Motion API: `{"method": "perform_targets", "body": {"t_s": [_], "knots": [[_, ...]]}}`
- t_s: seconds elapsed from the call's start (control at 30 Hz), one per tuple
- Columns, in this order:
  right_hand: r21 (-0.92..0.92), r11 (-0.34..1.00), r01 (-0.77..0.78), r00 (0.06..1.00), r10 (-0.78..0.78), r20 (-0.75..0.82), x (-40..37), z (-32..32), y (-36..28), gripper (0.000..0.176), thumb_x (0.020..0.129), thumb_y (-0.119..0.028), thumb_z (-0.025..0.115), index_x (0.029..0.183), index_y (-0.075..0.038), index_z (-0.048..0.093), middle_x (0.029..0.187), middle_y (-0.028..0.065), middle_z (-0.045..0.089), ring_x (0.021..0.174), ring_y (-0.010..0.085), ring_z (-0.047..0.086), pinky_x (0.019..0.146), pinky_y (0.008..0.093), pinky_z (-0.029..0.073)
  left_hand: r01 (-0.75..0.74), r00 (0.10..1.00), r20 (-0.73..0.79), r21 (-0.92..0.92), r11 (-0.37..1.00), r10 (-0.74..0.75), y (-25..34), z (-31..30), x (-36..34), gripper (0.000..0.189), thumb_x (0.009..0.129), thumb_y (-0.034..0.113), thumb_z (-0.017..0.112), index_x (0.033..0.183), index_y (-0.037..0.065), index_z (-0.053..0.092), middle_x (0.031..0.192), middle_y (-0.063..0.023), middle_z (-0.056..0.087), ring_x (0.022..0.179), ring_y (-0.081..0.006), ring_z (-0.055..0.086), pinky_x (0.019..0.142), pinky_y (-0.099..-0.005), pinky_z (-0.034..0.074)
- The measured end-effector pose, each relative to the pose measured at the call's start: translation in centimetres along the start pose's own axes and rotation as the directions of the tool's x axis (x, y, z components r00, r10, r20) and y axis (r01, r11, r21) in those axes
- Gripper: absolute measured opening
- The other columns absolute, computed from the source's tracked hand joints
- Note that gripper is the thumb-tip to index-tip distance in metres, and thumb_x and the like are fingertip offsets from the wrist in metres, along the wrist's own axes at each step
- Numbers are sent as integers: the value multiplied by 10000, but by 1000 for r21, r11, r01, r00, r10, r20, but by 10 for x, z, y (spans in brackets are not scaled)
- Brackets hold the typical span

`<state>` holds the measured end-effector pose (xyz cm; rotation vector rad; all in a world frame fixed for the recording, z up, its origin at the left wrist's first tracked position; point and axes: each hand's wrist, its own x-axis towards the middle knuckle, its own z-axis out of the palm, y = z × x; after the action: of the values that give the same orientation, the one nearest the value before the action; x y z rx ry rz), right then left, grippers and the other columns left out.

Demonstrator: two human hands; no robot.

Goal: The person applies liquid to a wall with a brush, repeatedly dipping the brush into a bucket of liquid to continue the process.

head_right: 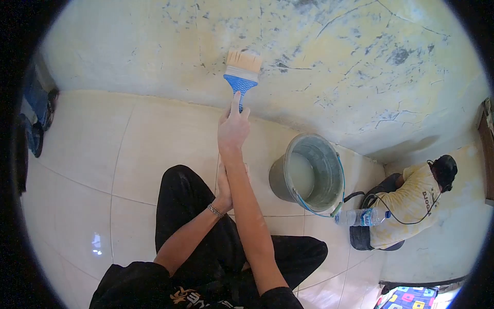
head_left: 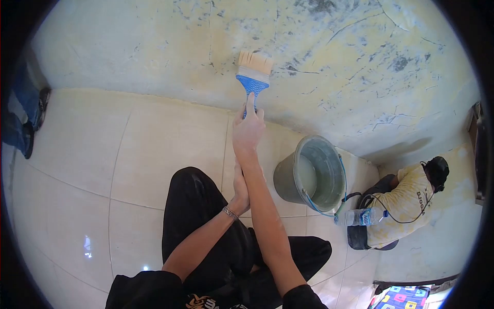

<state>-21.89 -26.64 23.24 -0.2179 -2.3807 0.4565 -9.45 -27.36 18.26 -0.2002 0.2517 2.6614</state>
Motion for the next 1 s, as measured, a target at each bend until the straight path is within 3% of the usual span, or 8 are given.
{"method": "perform_targets", "body": {"t_s": [0.23,0.43,1.0], "knots": [[-29,1000,-12,1000,13,17,-4,1,2,396,855,-187,564,1250,-161,538,716,152,517,573,317,564,508,414,458,-12,999,-51,6,1000,12,-2,1,0,596,921,592,239,879,73,530,683,-67,560,584,-181,543,528,-302,463],[-25,1000,-5,994,7,110,-9,2,12,456,866,-174,541,1314,-172,456,817,175,522,601,339,572,524,424,465,28,999,-38,-31,999,-29,-9,-7,0,591,925,585,236,885,72,526,680,-73,556,582,-187,545,525,-305,464],[-58,998,16,994,-10,113,-13,9,18,464,864,-206,536,1319,-178,451,799,175,511,612,343,574,544,435,468,57,993,-97,-64,996,-63,-8,-2,-3,611,916,600,239,866,64,529,686,-74,560,592,-196,546,549,-313,464]]}}
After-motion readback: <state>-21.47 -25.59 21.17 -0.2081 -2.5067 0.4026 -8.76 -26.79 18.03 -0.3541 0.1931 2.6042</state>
